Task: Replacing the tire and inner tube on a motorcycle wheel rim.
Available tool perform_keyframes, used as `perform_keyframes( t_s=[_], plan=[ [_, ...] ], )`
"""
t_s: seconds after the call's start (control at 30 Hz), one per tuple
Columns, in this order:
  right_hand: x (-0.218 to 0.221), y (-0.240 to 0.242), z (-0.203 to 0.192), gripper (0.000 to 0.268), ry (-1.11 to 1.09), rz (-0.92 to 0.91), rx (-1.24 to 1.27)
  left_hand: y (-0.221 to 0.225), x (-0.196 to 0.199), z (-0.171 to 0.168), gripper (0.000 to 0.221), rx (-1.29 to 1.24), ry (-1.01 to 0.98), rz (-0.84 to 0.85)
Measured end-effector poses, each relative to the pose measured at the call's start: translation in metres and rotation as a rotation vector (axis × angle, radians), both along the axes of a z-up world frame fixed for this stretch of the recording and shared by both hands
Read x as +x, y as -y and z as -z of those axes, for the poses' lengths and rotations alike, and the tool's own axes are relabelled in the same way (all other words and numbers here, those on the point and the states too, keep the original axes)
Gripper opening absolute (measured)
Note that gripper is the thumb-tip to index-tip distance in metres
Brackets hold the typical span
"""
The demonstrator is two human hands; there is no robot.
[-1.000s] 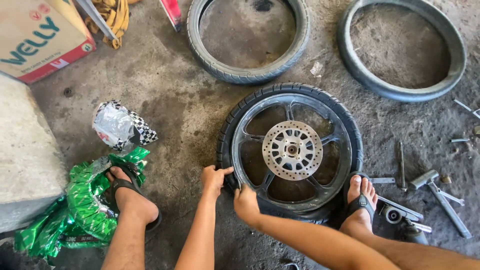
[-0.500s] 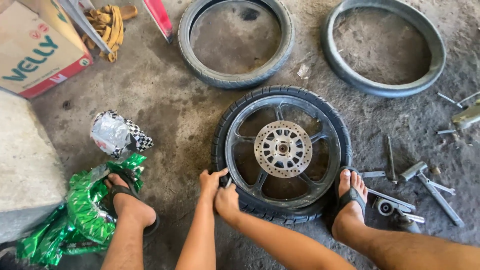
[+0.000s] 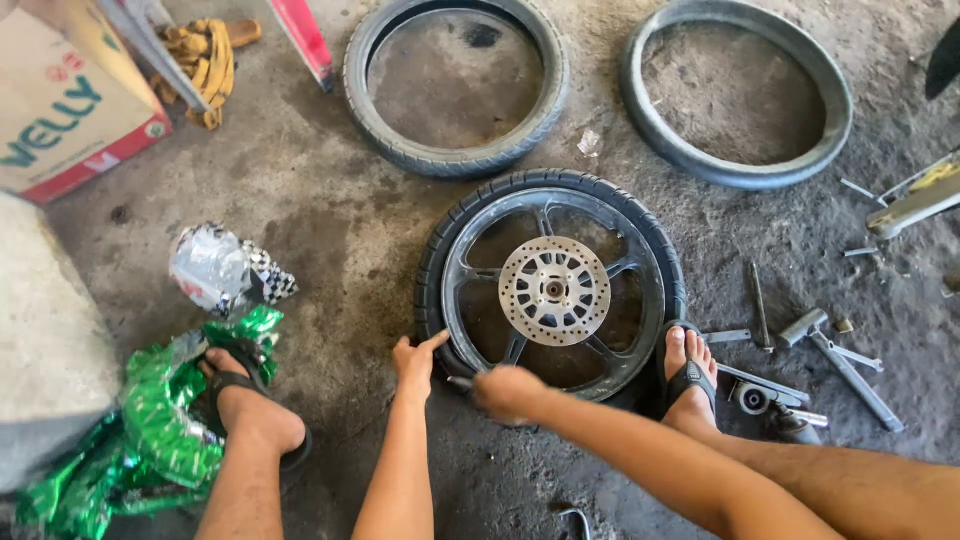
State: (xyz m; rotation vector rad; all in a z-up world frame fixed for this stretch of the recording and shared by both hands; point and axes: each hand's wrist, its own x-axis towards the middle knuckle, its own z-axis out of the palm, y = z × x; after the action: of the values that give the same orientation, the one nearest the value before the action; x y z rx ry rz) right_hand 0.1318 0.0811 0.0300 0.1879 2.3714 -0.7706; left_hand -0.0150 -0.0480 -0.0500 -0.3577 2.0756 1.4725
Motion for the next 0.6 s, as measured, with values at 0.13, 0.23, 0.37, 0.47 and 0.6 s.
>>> perform_keyframes(
  t_s=[0.13,0.23,0.37,0.47,0.6],
  plan=[
    [0.012,-0.046,0.013,0.019,-0.291,0.075,-0.087,-0.005,0.028,0.004,0.061,0.038,-0.003,-0.026],
    [0.006,-0.057,-0.001,0.036,-0.091,0.198,-0.088,-0.017,0.073,0.023,0.062,-0.254,-0.438,-0.107],
    [0.005,-0.068,0.049,0.023,-0.276,0.106,-0.089,-0.029,0.145,-0.007,0.096,-0.317,-0.467,-0.058],
    [-0.004,-0.069,0.041,0.025,-0.181,0.021,-0.093,-0.036,0.147,-0.047,0.122,-0.355,-0.485,0.092],
    [-0.003,-0.067,0.039,0.026,-0.071,0.046,-0.116,-0.044,0.136,-0.041,0.136,-0.384,-0.378,0.104]
  ],
)
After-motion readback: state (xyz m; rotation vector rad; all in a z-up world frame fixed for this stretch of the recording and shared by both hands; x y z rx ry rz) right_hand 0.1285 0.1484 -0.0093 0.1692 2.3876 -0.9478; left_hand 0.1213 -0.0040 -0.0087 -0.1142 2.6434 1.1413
